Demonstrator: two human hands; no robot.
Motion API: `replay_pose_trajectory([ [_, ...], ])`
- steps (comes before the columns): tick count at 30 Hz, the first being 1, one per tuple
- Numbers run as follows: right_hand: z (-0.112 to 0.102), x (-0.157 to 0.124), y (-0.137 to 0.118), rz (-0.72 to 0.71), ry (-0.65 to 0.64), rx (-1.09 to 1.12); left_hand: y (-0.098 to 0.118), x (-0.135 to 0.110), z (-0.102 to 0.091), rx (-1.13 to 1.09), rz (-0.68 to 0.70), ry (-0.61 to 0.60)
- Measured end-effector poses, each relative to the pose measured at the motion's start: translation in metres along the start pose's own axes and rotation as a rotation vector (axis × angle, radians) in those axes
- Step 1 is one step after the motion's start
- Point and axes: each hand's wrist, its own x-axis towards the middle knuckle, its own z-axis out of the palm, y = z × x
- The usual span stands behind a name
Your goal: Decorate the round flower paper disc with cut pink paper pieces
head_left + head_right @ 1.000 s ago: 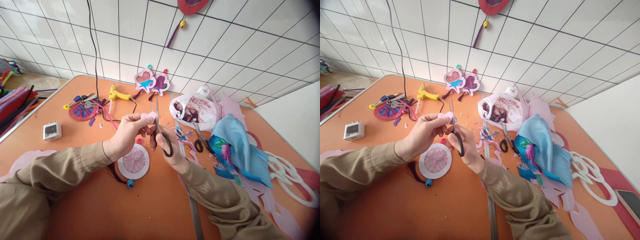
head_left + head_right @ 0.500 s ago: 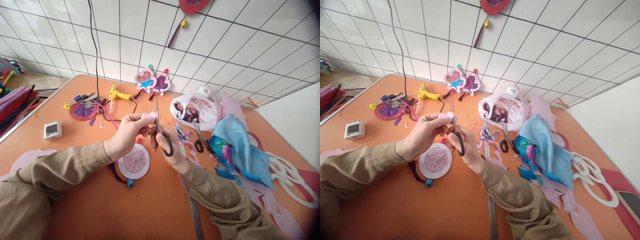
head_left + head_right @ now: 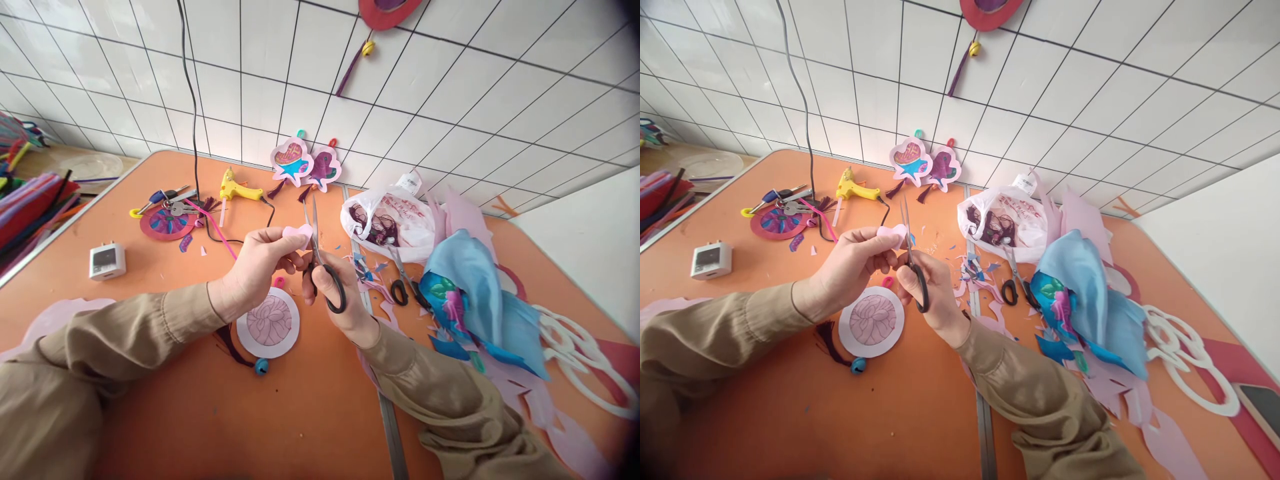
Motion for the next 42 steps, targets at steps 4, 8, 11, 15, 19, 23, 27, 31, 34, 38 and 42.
replay_pose_trajectory([
  [4, 0.001, 0.0, -0.001, 0.014, 0.01, 0.004, -0.001, 0.0, 0.0, -0.007, -0.003, 0.003],
  [8, 0.001, 0.0, -0.003, 0.02, 0.018, 0.002, -0.001, 0.001, 0.0, -0.01, 0.0, -0.002],
  [11, 0.001, 0.0, -0.003, 0.029, 0.026, -0.01, 0.0, 0.001, -0.001, -0.009, 0.002, -0.003],
  [15, 0.0, -0.001, 0.0, 0.038, 0.028, -0.01, -0.001, 0.002, -0.002, -0.01, 0.007, -0.01],
  [19, 0.0, -0.002, 0.004, 0.044, 0.024, 0.013, -0.001, 0.004, -0.003, -0.003, 0.014, -0.013],
  [23, -0.001, -0.002, 0.003, 0.005, 0.049, 0.008, 0.001, 0.004, -0.002, 0.024, 0.006, 0.011],
  [27, -0.004, 0.005, -0.002, -0.092, 0.231, -0.06, 0.003, 0.004, -0.001, 0.058, 0.016, 0.013],
  [31, -0.011, 0.013, -0.014, -0.186, 0.413, -0.136, 0.001, 0.005, -0.002, 0.115, -0.002, -0.008],
  [34, -0.017, 0.016, -0.023, -0.212, 0.42, -0.149, -0.001, 0.005, -0.003, 0.184, -0.022, -0.07],
  [38, -0.023, 0.016, -0.033, -0.165, 0.303, -0.18, 0.0, 0.005, -0.003, 0.31, -0.07, -0.149],
  [42, -0.023, 0.015, -0.036, -0.106, 0.216, -0.227, 0.002, 0.003, -0.001, 0.373, -0.091, -0.194],
])
